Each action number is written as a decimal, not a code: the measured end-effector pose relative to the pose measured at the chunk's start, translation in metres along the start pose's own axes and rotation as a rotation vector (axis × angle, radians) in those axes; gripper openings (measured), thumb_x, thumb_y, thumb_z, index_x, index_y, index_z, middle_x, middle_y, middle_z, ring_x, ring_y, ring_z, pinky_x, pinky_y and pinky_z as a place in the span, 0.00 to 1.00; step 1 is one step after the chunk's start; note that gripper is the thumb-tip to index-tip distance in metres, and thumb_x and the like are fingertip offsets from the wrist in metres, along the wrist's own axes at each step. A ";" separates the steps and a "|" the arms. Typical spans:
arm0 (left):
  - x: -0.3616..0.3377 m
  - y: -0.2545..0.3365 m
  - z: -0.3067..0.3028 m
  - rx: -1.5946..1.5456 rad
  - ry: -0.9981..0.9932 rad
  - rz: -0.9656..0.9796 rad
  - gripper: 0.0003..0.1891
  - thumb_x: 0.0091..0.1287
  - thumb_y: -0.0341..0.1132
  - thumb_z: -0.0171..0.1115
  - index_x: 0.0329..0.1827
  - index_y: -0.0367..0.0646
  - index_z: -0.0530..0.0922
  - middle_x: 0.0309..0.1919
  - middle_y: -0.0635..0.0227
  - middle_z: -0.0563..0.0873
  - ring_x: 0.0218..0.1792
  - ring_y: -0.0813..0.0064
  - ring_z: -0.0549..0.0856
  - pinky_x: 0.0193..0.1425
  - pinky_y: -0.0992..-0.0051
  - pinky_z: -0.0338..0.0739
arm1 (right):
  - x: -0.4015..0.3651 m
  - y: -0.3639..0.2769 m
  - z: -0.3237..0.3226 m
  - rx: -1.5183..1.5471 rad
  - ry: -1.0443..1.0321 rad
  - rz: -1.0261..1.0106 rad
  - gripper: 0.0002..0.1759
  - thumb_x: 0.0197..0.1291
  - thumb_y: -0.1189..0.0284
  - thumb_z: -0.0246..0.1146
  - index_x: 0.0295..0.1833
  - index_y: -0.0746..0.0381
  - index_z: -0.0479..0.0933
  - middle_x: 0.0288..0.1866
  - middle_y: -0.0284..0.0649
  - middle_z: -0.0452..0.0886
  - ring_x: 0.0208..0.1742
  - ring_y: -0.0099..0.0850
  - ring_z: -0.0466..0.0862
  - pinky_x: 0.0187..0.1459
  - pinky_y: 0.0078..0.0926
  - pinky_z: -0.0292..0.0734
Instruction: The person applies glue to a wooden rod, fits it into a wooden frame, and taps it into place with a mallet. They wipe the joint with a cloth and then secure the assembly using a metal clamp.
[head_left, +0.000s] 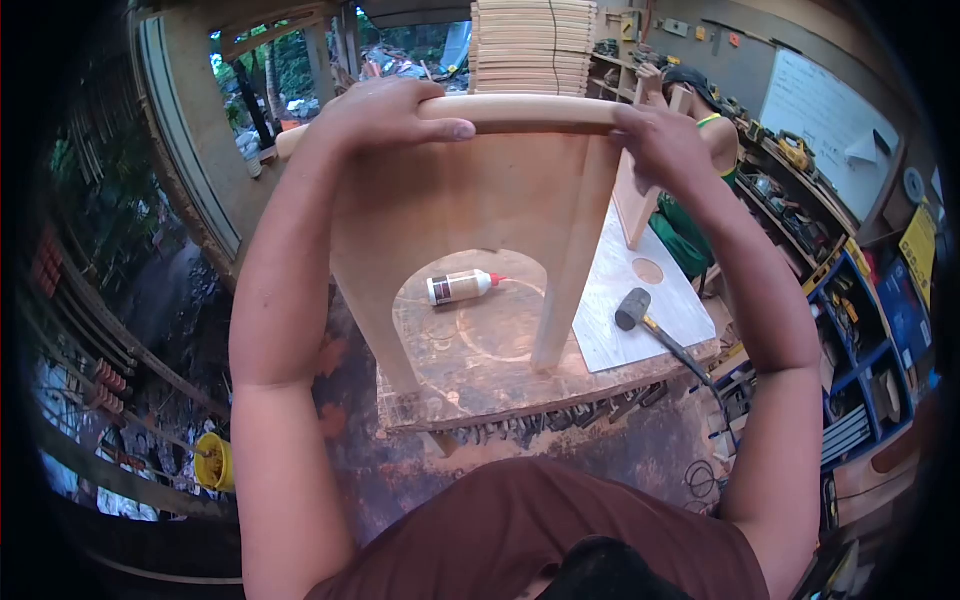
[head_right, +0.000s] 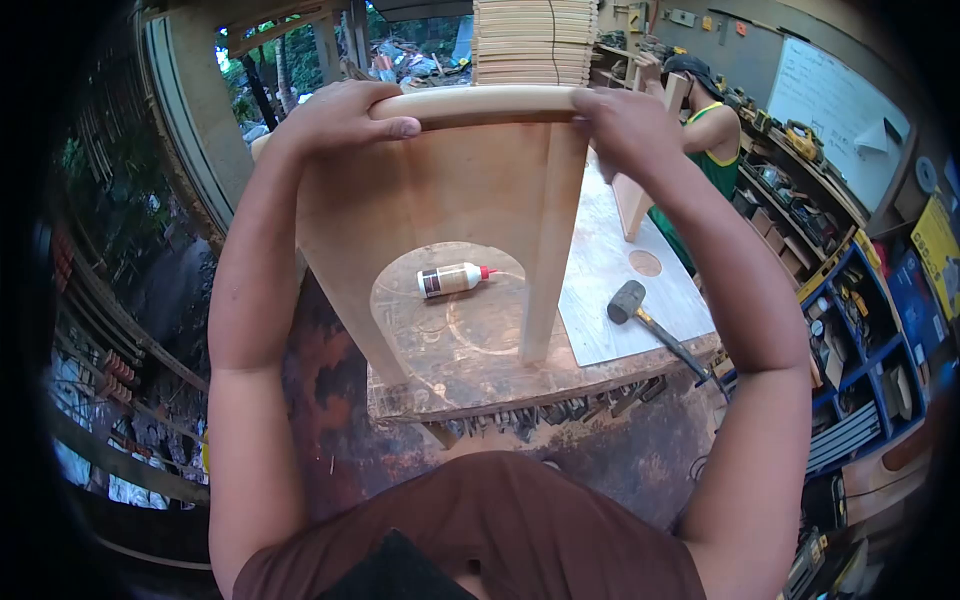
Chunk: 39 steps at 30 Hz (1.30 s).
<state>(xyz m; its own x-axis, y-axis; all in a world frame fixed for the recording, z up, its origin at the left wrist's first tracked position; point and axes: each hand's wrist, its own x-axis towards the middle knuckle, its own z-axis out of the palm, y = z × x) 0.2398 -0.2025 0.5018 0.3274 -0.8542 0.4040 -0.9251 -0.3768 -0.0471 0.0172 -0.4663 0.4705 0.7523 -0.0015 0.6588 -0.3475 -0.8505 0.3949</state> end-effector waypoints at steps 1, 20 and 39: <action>-0.002 0.001 0.001 0.000 -0.009 0.008 0.44 0.54 0.79 0.57 0.48 0.44 0.85 0.39 0.54 0.88 0.47 0.56 0.87 0.53 0.58 0.78 | 0.004 -0.013 -0.004 0.020 -0.022 -0.027 0.11 0.63 0.59 0.62 0.44 0.54 0.80 0.36 0.39 0.86 0.42 0.41 0.87 0.40 0.41 0.81; 0.002 0.000 -0.005 -0.092 -0.092 -0.053 0.44 0.66 0.74 0.47 0.61 0.39 0.80 0.51 0.50 0.85 0.56 0.53 0.83 0.63 0.63 0.74 | 0.028 -0.070 0.015 0.210 0.189 -0.179 0.09 0.62 0.69 0.57 0.40 0.57 0.83 0.36 0.45 0.86 0.40 0.43 0.88 0.42 0.45 0.82; 0.006 -0.013 -0.001 -0.200 -0.099 -0.111 0.52 0.67 0.79 0.28 0.71 0.40 0.72 0.71 0.47 0.72 0.73 0.52 0.70 0.77 0.63 0.60 | 0.001 -0.026 0.024 0.166 0.342 -0.127 0.06 0.63 0.67 0.59 0.42 0.54 0.80 0.36 0.38 0.85 0.40 0.37 0.87 0.41 0.40 0.81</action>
<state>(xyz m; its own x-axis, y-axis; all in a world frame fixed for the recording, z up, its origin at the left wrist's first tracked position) 0.2529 -0.2019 0.5060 0.4369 -0.8462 0.3051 -0.8990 -0.3998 0.1786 0.0402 -0.4569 0.4459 0.5440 0.2605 0.7976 -0.1476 -0.9061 0.3965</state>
